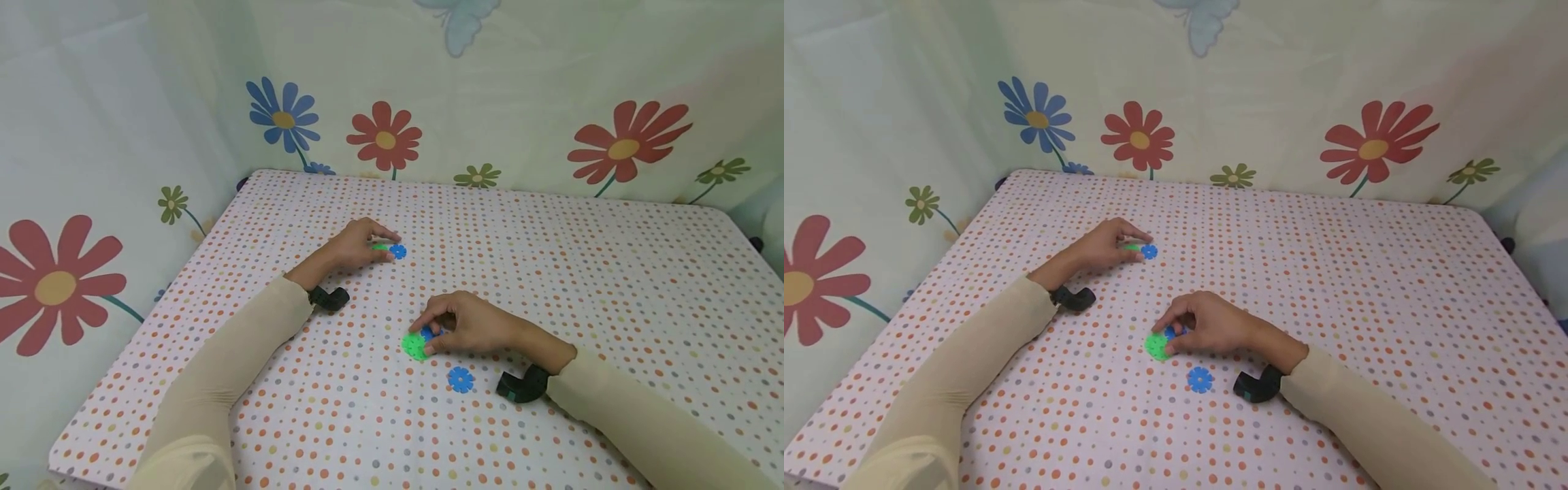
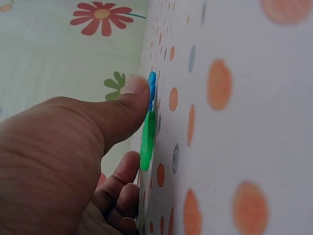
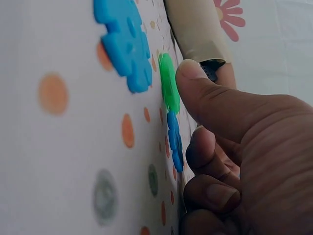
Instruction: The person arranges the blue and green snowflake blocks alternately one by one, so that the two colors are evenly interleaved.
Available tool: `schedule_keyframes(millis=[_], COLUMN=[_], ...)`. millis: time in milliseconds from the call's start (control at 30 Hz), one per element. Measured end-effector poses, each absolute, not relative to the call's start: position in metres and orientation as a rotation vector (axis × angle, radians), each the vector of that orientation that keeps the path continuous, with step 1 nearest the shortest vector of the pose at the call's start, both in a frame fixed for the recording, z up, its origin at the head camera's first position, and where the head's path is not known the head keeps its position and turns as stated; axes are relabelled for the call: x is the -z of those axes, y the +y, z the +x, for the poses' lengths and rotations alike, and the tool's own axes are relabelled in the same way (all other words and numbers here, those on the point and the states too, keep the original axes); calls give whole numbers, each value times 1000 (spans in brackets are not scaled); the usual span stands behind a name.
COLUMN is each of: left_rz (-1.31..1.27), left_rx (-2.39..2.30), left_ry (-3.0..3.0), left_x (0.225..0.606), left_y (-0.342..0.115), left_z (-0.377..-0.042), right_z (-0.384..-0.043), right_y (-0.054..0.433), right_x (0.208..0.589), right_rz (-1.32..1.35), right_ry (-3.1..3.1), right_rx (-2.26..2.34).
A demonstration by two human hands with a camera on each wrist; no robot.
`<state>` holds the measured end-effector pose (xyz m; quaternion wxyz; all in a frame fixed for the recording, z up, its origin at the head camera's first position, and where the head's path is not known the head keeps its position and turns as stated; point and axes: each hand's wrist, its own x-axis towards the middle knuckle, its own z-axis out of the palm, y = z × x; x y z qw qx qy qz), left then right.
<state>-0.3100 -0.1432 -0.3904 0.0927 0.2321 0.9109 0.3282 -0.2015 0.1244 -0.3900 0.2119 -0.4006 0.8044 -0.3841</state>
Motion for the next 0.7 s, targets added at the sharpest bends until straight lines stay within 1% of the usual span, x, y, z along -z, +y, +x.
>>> schedule_keyframes(millis=[700], left_rz=[714], left_rx=[-958], left_ry=[2750], left_x=[393], left_y=[-142], left_z=[-309], right_z=[-201], right_y=[125], right_x=[391], right_rz=[-1145], right_ry=[2243], right_rx=[1005])
